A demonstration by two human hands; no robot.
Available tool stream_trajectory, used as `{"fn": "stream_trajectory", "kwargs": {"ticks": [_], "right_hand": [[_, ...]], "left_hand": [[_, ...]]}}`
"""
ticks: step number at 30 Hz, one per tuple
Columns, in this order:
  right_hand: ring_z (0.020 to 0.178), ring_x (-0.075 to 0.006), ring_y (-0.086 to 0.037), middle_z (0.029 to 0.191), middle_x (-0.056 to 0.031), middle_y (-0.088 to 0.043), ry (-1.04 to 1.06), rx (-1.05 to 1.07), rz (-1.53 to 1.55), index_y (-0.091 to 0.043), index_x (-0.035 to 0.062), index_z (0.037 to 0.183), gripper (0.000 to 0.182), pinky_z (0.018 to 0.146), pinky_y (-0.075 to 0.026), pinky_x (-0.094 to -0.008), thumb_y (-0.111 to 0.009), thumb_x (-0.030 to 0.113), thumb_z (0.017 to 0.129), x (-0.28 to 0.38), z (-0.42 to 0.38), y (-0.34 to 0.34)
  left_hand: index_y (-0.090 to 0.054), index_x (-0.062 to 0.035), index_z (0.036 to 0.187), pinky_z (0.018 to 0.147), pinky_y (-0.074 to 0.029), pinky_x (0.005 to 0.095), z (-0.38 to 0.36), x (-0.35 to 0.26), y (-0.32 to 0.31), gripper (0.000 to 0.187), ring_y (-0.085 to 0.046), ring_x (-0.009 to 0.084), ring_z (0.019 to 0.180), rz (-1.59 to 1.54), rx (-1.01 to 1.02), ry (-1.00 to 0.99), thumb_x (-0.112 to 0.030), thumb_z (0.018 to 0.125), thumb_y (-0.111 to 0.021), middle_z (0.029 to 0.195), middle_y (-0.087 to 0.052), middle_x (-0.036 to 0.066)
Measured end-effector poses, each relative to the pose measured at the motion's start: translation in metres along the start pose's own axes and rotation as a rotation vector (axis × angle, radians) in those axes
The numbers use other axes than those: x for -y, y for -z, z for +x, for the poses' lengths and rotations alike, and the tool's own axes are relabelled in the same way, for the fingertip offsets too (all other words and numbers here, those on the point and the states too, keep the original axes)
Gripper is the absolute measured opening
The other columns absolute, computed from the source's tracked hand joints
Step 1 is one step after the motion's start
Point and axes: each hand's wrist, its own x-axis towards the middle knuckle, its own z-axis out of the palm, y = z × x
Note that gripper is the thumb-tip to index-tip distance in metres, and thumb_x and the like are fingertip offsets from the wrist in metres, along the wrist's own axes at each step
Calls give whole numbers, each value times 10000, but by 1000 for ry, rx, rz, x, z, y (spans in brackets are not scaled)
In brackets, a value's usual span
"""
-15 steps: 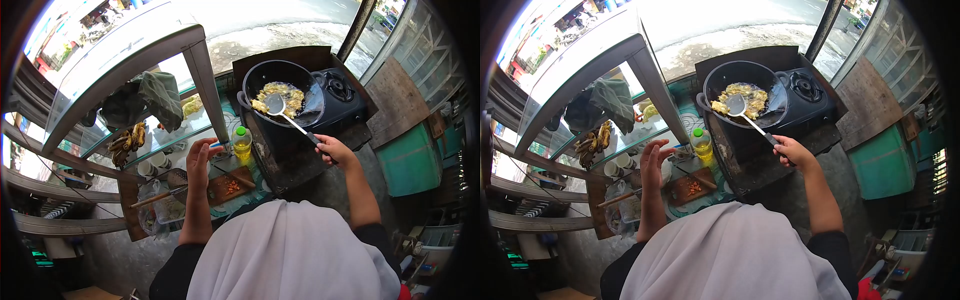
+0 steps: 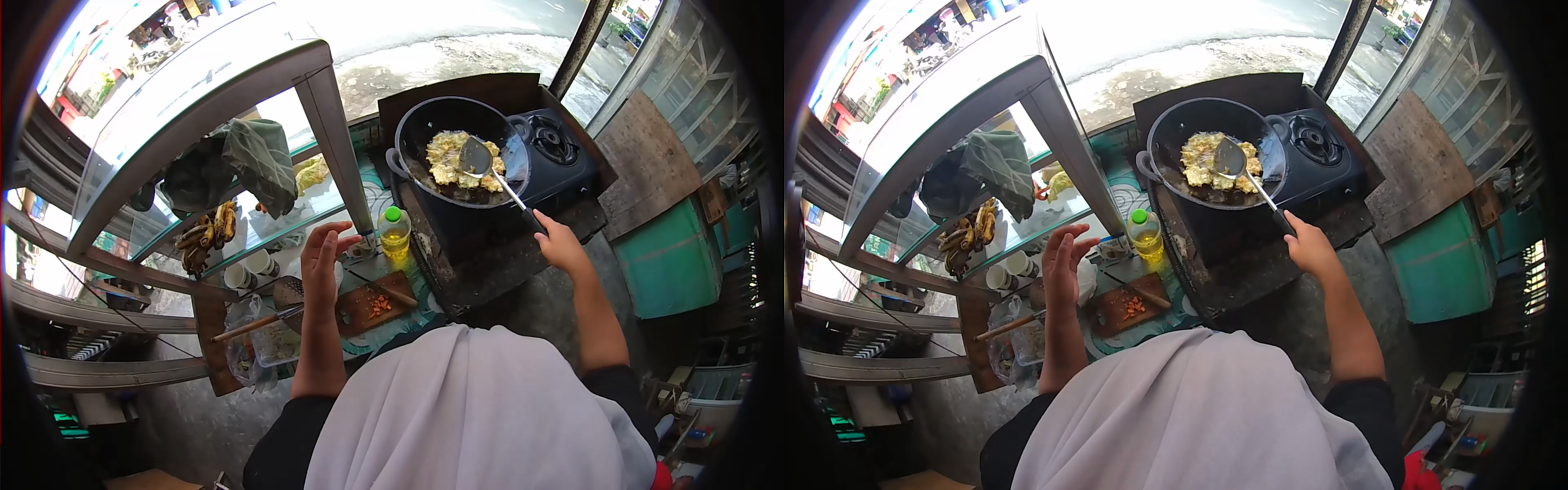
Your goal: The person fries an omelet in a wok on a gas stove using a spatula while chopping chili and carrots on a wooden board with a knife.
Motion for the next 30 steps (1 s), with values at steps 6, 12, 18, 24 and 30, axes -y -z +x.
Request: {"fn": "stream_trajectory", "kwargs": {"ticks": [6,12,18,24,30], "right_hand": [[1056,-412,-586,1150,-260,-610,-13,-22,-24,-462,90,1381,535,899,-460,-412,-582,86,860,7,-23,35],[978,-397,-593,1048,-222,-629,16,8,-292,-459,99,1383,524,842,-470,-449,-574,84,872,10,-37,48],[871,-353,-618,910,-166,-616,55,-6,-475,-455,58,1374,498,757,-497,-455,-561,141,895,26,-44,39],[843,-344,-643,894,-172,-623,-46,68,-670,-429,16,1389,537,778,-511,-448,-551,85,871,59,-44,45],[905,-373,-640,979,-225,-649,-89,100,-492,-442,-16,1366,514,810,-502,-456,-545,106,877,25,1,22]], "left_hand": [[-581,-16,1117,911,-500,352,0,1,-2,241,-667,248,956,1,6,-2,-193,992,-473,1139,-626,143],[-583,-17,1115,910,-500,355,3,2,-12,242,-668,246,951,-10,50,-1,-192,994,-468,1135,-627,140],[-583,-18,1117,909,-500,358,1,0,-12,243,-669,246,946,-3,36,-5,-192,994,-467,1128,-629,137],[-581,-16,1121,910,-504,356,-3,1,-8,247,-667,253,951,3,14,-3,-195,991,-472,1134,-626,144],[-581,-15,1120,911,-507,358,-4,1,-8,248,-667,255,952,-5,9,-17,-200,989,-479,1136,-624,148]]}}
